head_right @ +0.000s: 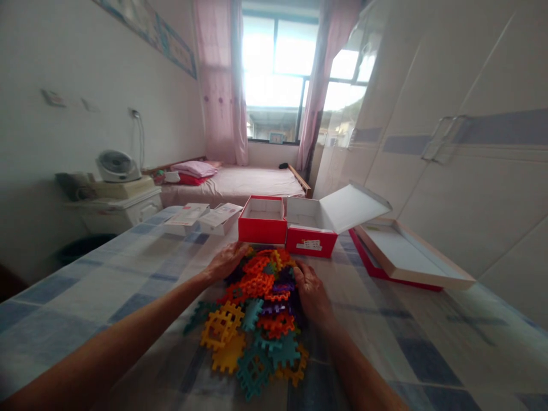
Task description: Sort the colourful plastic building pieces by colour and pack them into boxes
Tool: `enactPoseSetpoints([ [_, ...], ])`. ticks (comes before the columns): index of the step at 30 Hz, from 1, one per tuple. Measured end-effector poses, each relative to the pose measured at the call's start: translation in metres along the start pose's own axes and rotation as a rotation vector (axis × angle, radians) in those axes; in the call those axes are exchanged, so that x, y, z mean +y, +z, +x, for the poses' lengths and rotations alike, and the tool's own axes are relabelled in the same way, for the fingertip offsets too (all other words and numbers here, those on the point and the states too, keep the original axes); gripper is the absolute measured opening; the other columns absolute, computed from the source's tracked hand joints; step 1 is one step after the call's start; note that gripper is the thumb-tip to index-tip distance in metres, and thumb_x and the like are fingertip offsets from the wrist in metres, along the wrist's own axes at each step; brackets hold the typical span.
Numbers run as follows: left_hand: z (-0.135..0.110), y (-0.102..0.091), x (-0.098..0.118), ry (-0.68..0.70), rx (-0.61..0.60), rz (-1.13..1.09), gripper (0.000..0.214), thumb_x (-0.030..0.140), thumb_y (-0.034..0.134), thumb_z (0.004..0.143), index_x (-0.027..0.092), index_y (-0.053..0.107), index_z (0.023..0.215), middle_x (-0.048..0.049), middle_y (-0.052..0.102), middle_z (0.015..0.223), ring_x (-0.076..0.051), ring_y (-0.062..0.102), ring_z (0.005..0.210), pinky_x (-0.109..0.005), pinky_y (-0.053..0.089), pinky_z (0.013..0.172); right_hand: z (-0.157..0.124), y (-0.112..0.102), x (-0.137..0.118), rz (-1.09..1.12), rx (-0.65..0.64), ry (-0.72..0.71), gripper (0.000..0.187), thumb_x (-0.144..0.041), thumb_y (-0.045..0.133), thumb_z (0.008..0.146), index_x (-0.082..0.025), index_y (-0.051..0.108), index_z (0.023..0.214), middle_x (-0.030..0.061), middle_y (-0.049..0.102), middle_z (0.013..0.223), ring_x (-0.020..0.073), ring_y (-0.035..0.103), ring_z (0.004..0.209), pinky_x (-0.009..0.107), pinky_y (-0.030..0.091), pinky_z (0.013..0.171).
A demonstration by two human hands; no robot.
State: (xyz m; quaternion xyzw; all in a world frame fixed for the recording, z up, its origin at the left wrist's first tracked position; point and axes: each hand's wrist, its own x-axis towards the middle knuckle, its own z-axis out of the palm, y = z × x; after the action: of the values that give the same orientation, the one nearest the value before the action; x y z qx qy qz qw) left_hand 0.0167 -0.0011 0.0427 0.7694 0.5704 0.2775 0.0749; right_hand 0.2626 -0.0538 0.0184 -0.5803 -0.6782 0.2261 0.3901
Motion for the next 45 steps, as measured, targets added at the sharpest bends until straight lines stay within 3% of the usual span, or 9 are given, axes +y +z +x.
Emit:
enactPoseSetpoints([
  [4, -0.007, -0.001, -0.007, 0.064, -0.046, -0.022, 0.042, 0.040, 0.026, 0.094, 0.023, 0.063, 0.105, -0.0015, 0.065, 0.105, -0.015, 0.057, 0.101, -0.024, 0.041, 0.088, 0.000, -0.001, -0.002, 0.030, -0.002, -0.017, 0.052, -0.051, 0.026, 0.091, -0.017, 0.051, 0.120, 0.0100, 0.055, 0.123, 0.0210, 0.050, 0.114, 0.035, 0.034, 0.101],
  [8, -0.016, -0.011, -0.004, 0.046, -0.028, 0.018, 0.049, 0.045, 0.026, 0.093, 0.020, 0.068, 0.087, -0.0053, 0.067, 0.086, -0.018, 0.060, 0.084, -0.028, 0.043, 0.079, 0.000, -0.001, -0.004, 0.032, 0.006, -0.026, 0.051, -0.050, 0.025, 0.091, -0.017, 0.053, 0.117, 0.0099, 0.056, 0.120, 0.0210, 0.051, 0.112, 0.035, 0.034, 0.100],
  [14, 0.003, -0.004, 0.021, 0.155, 0.008, 0.013, 0.044, 0.041, 0.029, 0.093, 0.020, 0.066, 0.083, -0.0056, 0.065, 0.090, -0.018, 0.056, 0.093, -0.029, 0.037, 0.087, 0.000, 0.000, -0.003, 0.056, 0.035, -0.026, 0.048, -0.050, 0.027, 0.090, -0.019, 0.055, 0.115, 0.0089, 0.057, 0.119, 0.0208, 0.051, 0.112, 0.034, 0.034, 0.100],
  [21, 0.015, 0.009, 0.038, 0.252, -0.055, -0.064, 0.043, 0.041, 0.029, 0.093, 0.019, 0.061, 0.078, 0.0004, 0.063, 0.071, -0.012, 0.057, 0.066, -0.021, 0.042, 0.065, 0.000, -0.001, 0.000, 0.063, 0.014, -0.029, 0.047, -0.049, 0.027, 0.091, -0.020, 0.053, 0.118, 0.0076, 0.056, 0.121, 0.0200, 0.051, 0.113, 0.034, 0.034, 0.100],
  [25, 0.014, -0.004, 0.034, 0.291, -0.008, -0.043, 0.042, 0.037, 0.029, 0.094, 0.018, 0.062, 0.077, -0.0024, 0.066, 0.084, -0.014, 0.060, 0.082, -0.024, 0.044, 0.078, 0.000, -0.001, -0.002, 0.047, 0.009, -0.025, 0.048, -0.049, 0.027, 0.090, -0.019, 0.054, 0.117, 0.0084, 0.056, 0.120, 0.0207, 0.050, 0.113, 0.035, 0.034, 0.100],
  [28, 0.025, -0.010, 0.030, 0.314, 0.146, 0.039, 0.025, 0.026, 0.040, 0.089, 0.016, 0.061, 0.100, -0.0082, 0.055, 0.122, -0.021, 0.044, 0.119, -0.032, 0.032, 0.102, -0.001, -0.001, -0.003, 0.047, 0.002, -0.028, 0.048, -0.048, 0.027, 0.090, -0.020, 0.053, 0.118, 0.0080, 0.056, 0.120, 0.0200, 0.051, 0.112, 0.034, 0.034, 0.100],
  [31, 0.045, -0.009, 0.026, 0.342, 0.235, 0.273, 0.044, 0.023, 0.054, 0.080, 0.014, 0.048, 0.123, -0.0119, 0.044, 0.135, -0.028, 0.027, 0.133, -0.042, 0.023, 0.108, 0.000, 0.000, -0.002, 0.041, -0.004, -0.027, 0.048, -0.048, 0.026, 0.091, -0.020, 0.053, 0.118, 0.0079, 0.056, 0.120, 0.0198, 0.051, 0.112, 0.034, 0.034, 0.100],
  [37, 0.078, -0.012, 0.012, 0.354, 0.137, 0.476, 0.047, 0.021, 0.061, 0.075, 0.019, 0.049, 0.120, -0.0098, 0.060, 0.108, -0.027, 0.052, 0.109, -0.048, 0.028, 0.102, 0.001, -0.001, 0.002, 0.028, -0.008, -0.040, 0.048, -0.048, 0.027, 0.091, -0.020, 0.053, 0.119, 0.0076, 0.056, 0.120, 0.0194, 0.050, 0.113, 0.033, 0.035, 0.100],
  [45, 0.081, -0.031, -0.018, 0.360, 0.095, 0.533, 0.045, 0.022, 0.062, 0.074, 0.023, 0.052, 0.118, -0.0099, 0.060, 0.105, -0.029, 0.052, 0.104, -0.049, 0.030, 0.098, 0.001, -0.001, 0.001, 0.041, -0.010, -0.049, 0.045, -0.047, 0.030, 0.091, -0.022, 0.054, 0.120, 0.0060, 0.056, 0.119, 0.0189, 0.052, 0.110, 0.032, 0.037, 0.097],
])
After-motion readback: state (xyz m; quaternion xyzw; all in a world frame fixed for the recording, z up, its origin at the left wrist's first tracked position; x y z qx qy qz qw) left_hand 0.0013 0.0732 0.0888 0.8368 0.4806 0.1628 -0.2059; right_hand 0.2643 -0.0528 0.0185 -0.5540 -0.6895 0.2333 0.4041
